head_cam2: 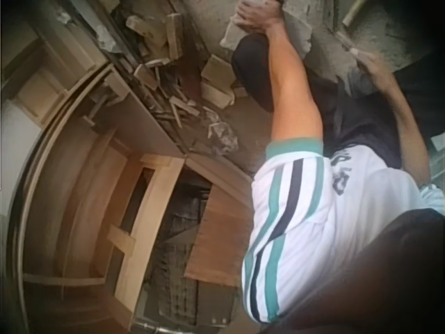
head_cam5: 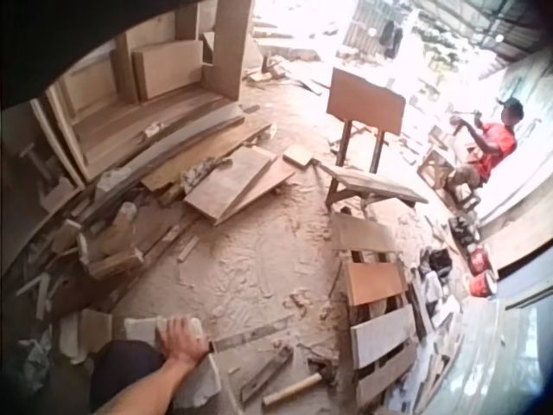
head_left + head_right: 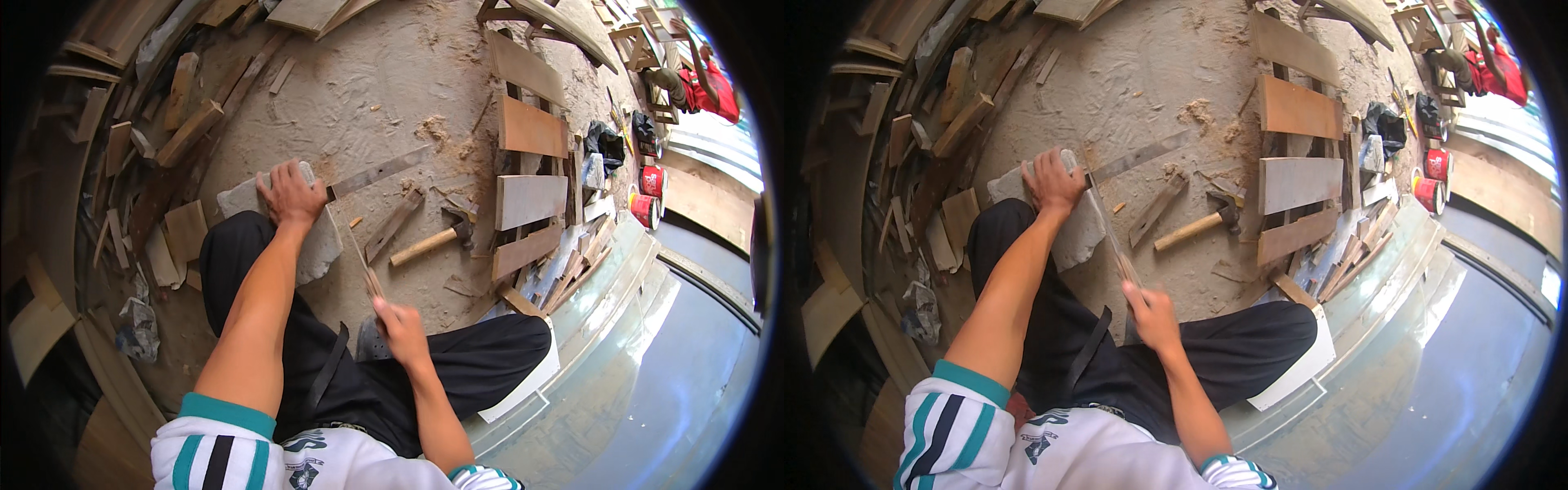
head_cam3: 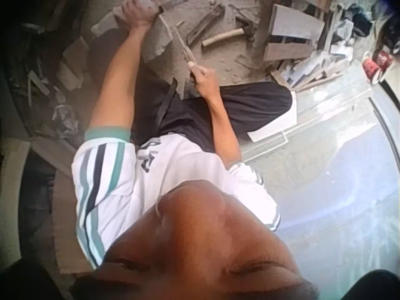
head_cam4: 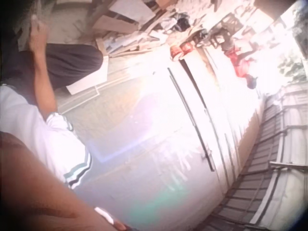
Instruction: The person sits on the floor and uses a sharpening stone to sharpen a metal tool. They hold the tool against the stone and move it back and forth repeatedly, occasionally pausing to inspect the edge.
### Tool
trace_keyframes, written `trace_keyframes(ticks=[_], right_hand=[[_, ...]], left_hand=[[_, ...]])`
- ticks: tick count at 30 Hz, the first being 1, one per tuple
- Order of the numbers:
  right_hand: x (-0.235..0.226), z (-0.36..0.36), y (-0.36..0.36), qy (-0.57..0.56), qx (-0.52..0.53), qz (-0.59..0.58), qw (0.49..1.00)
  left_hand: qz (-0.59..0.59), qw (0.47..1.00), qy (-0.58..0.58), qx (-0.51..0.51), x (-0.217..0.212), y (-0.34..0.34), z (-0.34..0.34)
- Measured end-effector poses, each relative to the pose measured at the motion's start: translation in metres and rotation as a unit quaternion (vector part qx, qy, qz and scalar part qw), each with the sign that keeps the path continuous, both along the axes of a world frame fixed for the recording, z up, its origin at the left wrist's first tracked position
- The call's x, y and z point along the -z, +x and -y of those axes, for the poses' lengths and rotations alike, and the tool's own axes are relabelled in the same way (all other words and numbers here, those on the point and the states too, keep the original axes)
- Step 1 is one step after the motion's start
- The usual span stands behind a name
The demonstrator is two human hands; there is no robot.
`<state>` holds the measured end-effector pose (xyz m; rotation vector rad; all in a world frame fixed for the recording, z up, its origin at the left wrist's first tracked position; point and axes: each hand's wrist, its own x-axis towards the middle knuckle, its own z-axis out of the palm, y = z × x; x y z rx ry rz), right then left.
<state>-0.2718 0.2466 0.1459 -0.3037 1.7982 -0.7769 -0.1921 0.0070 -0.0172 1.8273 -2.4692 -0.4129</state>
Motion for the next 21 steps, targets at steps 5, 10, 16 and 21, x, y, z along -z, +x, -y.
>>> trace_keyframes(ticks=[5,10,16,21], right_hand=[[-0.026,-0.035,0.000,0.046,0.021,0.044,0.998],[0.031,0.018,-0.001,-0.022,0.033,0.026,0.999],[-0.010,-0.027,0.004,0.026,0.006,0.022,0.999],[0.053,0.016,0.009,-0.021,-0.002,-0.005,1.000]], left_hand=[[0.003,1.000,-0.007,-0.003,-0.003,0.006,-0.002],[-0.008,1.000,-0.022,0.010,0.002,-0.001,-0.003],[0.009,1.000,0.000,-0.003,0.002,0.010,0.001],[0.003,1.000,-0.001,0.010,0.000,-0.003,-0.006]])
